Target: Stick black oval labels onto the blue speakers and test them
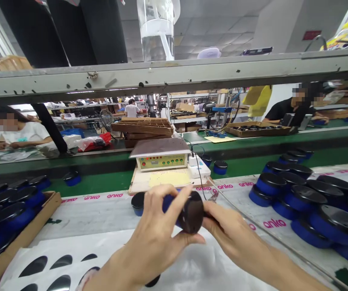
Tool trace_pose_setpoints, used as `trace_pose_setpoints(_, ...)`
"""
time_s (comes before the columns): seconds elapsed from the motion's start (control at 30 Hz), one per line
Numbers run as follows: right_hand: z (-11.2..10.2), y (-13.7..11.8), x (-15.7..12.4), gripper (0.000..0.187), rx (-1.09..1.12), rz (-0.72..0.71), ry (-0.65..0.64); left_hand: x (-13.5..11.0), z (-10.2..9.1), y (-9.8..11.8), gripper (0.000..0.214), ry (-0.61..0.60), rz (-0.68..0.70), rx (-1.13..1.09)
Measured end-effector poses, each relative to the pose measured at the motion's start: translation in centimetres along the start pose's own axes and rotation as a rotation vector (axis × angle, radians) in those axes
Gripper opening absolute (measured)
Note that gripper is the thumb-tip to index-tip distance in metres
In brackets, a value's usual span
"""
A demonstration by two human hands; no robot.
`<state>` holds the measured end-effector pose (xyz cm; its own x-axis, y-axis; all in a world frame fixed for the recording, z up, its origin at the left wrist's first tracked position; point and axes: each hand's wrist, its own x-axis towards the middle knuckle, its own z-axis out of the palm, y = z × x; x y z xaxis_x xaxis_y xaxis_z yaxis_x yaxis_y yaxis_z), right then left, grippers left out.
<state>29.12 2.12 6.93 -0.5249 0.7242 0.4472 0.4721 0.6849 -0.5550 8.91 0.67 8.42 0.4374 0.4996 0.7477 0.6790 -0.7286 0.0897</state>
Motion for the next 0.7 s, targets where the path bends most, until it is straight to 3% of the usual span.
trace_pose_setpoints(0.1,0.8,0.6,-0.6,0.016,0.048,-0.055,0.058,0.1,-0.3,0.7,0.050,0.127,0.263,0.141)
trace_pose_setpoints(0.2,1.3,0.6,-1.1,0.015,0.033,-0.113,0.102,0.2,-0.8,1.5,0.038,0.184,0.373,0.195)
trace_pose_setpoints(0.37,1.7,0.2,-1.4,0.018,0.010,-0.188,0.158,0.4,-1.0,1.8,0.030,0.197,0.423,0.262)
trace_pose_setpoints(0.53,2.1,0.8,-1.8,0.020,0.034,-0.202,0.224,0.0,-0.1,0.9,0.024,0.176,0.462,0.186)
trace_pose_setpoints(0.63,1.9,1.4,-2.1,0.017,0.063,-0.162,0.155,0.0,0.4,0.5,0.019,0.163,0.451,0.130)
trace_pose_setpoints(0.7,1.8,1.8,-2.5,0.013,0.056,-0.128,0.073,0.1,0.6,0.4,0.033,0.105,0.363,0.068)
